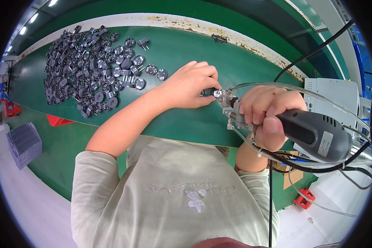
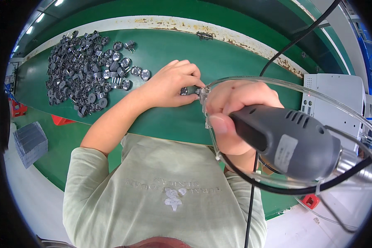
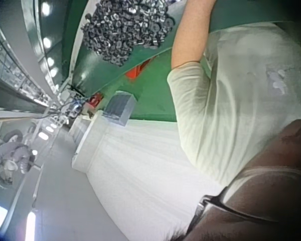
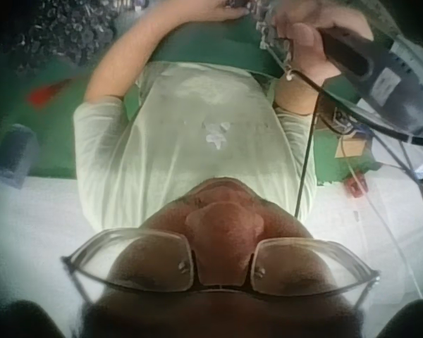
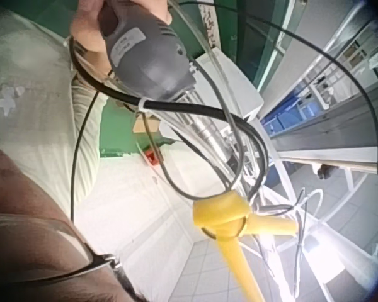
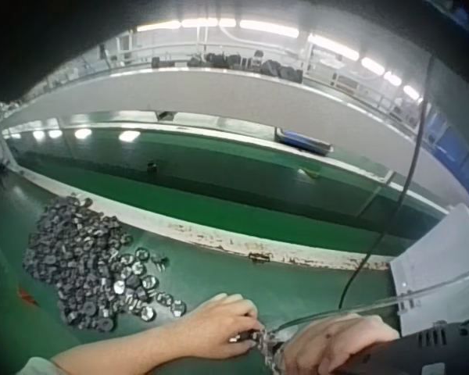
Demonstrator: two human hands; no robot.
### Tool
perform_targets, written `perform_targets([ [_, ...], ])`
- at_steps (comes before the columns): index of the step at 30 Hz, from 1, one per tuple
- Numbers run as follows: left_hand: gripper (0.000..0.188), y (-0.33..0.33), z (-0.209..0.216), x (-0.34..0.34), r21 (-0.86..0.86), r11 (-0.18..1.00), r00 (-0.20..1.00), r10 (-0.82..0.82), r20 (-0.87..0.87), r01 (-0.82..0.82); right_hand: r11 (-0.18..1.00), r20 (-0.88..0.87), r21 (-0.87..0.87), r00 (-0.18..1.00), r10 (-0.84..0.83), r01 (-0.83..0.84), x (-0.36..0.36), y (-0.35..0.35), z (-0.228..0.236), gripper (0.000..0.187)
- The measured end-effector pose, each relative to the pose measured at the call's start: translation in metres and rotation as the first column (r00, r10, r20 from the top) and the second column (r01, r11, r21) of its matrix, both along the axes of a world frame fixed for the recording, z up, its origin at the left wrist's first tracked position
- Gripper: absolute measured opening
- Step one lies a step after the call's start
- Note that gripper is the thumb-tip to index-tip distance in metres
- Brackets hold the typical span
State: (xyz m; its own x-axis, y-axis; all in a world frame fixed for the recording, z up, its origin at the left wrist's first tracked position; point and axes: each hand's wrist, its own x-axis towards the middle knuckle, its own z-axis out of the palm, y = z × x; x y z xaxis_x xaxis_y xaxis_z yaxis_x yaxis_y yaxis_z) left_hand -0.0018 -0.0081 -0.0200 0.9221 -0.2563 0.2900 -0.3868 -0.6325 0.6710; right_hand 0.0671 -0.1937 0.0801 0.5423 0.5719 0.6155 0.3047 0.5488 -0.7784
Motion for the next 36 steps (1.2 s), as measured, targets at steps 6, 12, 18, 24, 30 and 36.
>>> perform_targets([
  [6, 0.021, -0.001, 0.005, 0.002, 0.063, 0.998, 0.999, -0.015, 0.028, 0.013, 0.991, 0.142, -0.131, 0.99, -0.009, 0.028, 0.003, 0.005, -0.002, 0.032],
  [12, 0.024, 0.0, 0.02, 0.001, 0.066, 0.998, 1.0, -0.002, 0.012, 0.001, 0.98, -0.146, 0.197, 0.989, 0.005, 0.025, 0.004, -0.014, 0.016, 0.035],
  [18, 0.029, 0.036, 0.058, 0.085, 0.248, 0.937, 0.969, 0.24, 0.052, -0.246, 0.953, -0.1, 0.258, 0.985, -0.139, 0.16, 0.016, -0.032, 0.017, 0.034],
  [24, 0.05, 0.063, 0.035, 0.116, 0.355, 0.845, 0.911, 0.32, 0.261, -0.399, 0.958, -0.146, 0.152, 0.964, -0.222, 0.244, 0.019, -0.024, 0.007, 0.026],
  [30, 0.044, 0.028, 0.057, 0.009, 0.146, 0.948, 0.922, -0.227, -0.314, 0.284, 0.949, -0.157, 0.218, 0.967, -0.198, 0.23, 0.013, -0.029, 0.009, 0.033],
  [36, 0.034, -0.002, 0.024, 0.006, -0.01, 0.998, 0.971, -0.068, -0.23, 0.068, 0.979, -0.156, 0.189, 0.987, -0.05, 0.079, 0.009, -0.024, 0.013, 0.034],
])
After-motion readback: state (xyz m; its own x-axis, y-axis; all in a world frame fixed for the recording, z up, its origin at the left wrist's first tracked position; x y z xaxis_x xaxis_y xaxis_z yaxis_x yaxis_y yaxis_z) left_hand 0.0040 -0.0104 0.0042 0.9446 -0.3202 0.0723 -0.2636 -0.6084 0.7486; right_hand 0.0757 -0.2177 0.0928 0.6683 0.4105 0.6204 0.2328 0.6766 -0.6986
